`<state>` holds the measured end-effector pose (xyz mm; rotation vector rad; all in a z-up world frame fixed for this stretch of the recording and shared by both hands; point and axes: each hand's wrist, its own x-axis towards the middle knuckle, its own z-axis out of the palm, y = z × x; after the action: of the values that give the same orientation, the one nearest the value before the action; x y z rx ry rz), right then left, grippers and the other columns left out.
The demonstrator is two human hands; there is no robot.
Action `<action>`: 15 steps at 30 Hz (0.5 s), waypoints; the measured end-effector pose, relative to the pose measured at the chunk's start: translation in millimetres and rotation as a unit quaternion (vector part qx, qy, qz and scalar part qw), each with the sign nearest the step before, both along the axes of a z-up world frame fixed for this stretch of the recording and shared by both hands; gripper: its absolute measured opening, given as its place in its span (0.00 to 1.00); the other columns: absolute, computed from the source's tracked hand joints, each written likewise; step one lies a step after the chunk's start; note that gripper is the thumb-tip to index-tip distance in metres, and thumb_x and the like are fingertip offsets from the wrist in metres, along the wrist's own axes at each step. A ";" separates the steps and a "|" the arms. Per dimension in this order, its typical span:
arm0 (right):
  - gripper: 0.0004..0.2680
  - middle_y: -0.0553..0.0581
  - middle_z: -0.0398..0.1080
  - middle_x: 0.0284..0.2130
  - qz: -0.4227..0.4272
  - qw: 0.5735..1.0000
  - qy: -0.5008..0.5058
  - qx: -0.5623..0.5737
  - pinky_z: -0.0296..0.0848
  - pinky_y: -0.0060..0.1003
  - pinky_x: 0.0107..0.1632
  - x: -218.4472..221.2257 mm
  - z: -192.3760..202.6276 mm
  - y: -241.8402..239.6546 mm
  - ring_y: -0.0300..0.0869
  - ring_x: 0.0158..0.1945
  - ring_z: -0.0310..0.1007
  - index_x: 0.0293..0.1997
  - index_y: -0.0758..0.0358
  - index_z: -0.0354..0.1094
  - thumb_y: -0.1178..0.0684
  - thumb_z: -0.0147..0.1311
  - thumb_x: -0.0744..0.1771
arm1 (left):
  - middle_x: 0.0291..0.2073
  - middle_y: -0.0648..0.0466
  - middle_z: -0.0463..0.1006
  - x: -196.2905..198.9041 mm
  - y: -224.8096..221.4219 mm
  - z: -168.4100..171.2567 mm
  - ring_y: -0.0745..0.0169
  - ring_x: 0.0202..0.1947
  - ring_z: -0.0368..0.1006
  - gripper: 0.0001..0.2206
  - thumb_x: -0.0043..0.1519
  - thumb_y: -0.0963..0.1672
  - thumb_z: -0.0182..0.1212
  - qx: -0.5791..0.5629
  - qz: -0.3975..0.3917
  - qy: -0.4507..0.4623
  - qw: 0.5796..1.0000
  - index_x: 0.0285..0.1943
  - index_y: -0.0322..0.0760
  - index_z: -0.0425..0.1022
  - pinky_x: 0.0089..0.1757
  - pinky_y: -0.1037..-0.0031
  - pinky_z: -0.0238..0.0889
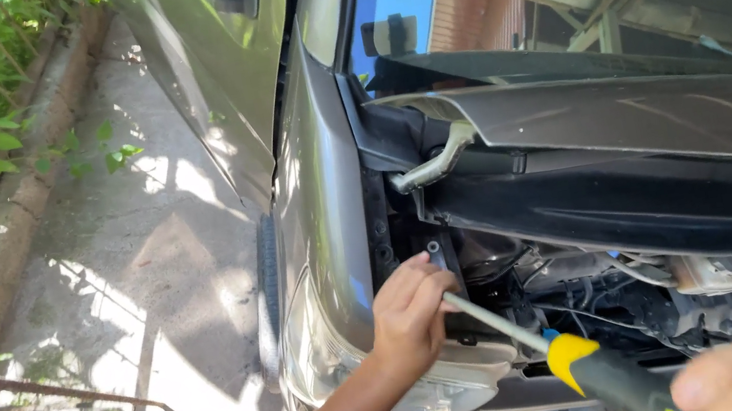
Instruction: Using a screwdriver to unscrew a fastener from the front fender area of a car.
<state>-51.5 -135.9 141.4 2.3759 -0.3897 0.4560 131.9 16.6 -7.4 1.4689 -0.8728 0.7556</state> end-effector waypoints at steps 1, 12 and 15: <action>0.05 0.40 0.67 0.19 0.070 0.892 -0.056 0.443 0.73 0.26 0.35 5.5 16.2 0.9 0.31 0.20 0.71 0.32 0.46 0.77 0.51 0.62 0.58 | 0.29 0.46 0.71 2.8 -1.5 3.1 0.51 0.31 0.71 0.18 0.74 0.46 0.40 -0.028 -0.012 -0.010 0.999 0.38 0.26 0.70 0.53 0.55 0.72; 0.16 0.67 0.84 0.58 0.299 0.661 0.014 0.688 0.88 0.47 0.60 11.4 79.1 -32.2 0.51 0.65 0.87 0.48 0.64 0.74 0.41 0.47 0.68 | 0.36 0.49 0.82 7.3 -16.1 1.3 0.55 0.42 0.81 0.18 0.73 0.47 0.41 -0.031 0.028 0.024 0.999 0.41 0.31 0.75 0.57 0.53 0.71; 0.15 0.67 0.83 0.58 0.260 0.651 -0.019 0.713 0.88 0.50 0.59 5.3 66.4 -37.4 0.52 0.65 0.87 0.49 0.62 0.73 0.43 0.50 0.66 | 0.32 0.50 0.78 3.3 -21.4 -0.9 0.57 0.34 0.77 0.21 0.74 0.49 0.37 -0.040 0.032 0.025 0.998 0.40 0.31 0.74 0.56 0.52 0.71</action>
<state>-46.2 -173.3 207.8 4.1052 0.0393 0.5309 135.2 -4.8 -8.3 1.4457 -0.7514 0.7888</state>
